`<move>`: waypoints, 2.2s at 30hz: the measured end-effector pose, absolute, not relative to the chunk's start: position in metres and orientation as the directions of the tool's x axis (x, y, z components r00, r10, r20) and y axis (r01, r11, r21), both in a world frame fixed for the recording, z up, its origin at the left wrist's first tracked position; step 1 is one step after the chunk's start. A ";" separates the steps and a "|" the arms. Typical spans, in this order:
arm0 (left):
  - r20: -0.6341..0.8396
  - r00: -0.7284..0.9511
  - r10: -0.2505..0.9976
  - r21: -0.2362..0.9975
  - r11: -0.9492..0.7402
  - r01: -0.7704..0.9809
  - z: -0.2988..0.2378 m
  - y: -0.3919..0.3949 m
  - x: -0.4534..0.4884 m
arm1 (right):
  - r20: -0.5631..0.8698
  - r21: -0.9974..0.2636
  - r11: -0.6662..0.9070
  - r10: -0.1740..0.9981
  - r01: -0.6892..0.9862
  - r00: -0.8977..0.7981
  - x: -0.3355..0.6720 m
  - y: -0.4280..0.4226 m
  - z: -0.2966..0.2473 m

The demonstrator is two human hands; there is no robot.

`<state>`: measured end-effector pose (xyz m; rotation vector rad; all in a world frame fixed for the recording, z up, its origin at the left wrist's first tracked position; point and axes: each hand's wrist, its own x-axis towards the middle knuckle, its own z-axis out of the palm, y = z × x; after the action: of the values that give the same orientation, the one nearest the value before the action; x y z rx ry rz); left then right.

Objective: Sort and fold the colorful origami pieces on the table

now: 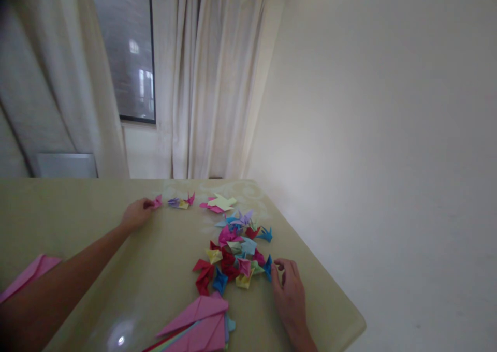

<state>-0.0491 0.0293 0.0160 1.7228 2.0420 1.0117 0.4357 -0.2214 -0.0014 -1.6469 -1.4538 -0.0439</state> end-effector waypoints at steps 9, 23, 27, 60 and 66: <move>0.353 -0.263 0.898 0.872 -0.214 0.441 0.057 -0.050 -0.001 | 0.623 -0.627 0.120 0.670 0.770 0.403 0.445 -0.225 0.002; 0.368 0.475 0.799 0.830 -0.513 0.219 0.114 -0.208 0.070 | 0.361 -0.913 0.389 0.911 0.123 -0.198 0.296 -0.222 0.088; 0.340 0.372 0.864 0.889 -0.424 0.172 0.108 -0.214 0.071 | 0.363 -0.932 0.362 0.922 -0.029 -0.139 0.291 -0.227 0.078; -0.212 0.728 0.651 0.722 -0.398 0.566 0.040 -0.201 0.036 | 0.299 -0.831 -0.061 0.789 0.553 0.537 0.476 -0.138 0.016; 0.092 0.200 0.975 0.530 -0.218 0.820 0.047 -0.086 0.025 | 0.376 -0.793 -0.065 0.729 0.605 0.572 0.484 -0.149 0.002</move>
<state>0.0251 -0.0864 0.0472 2.1177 1.6805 0.5888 0.4840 -0.1490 0.0025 -1.7535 -1.1053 0.1468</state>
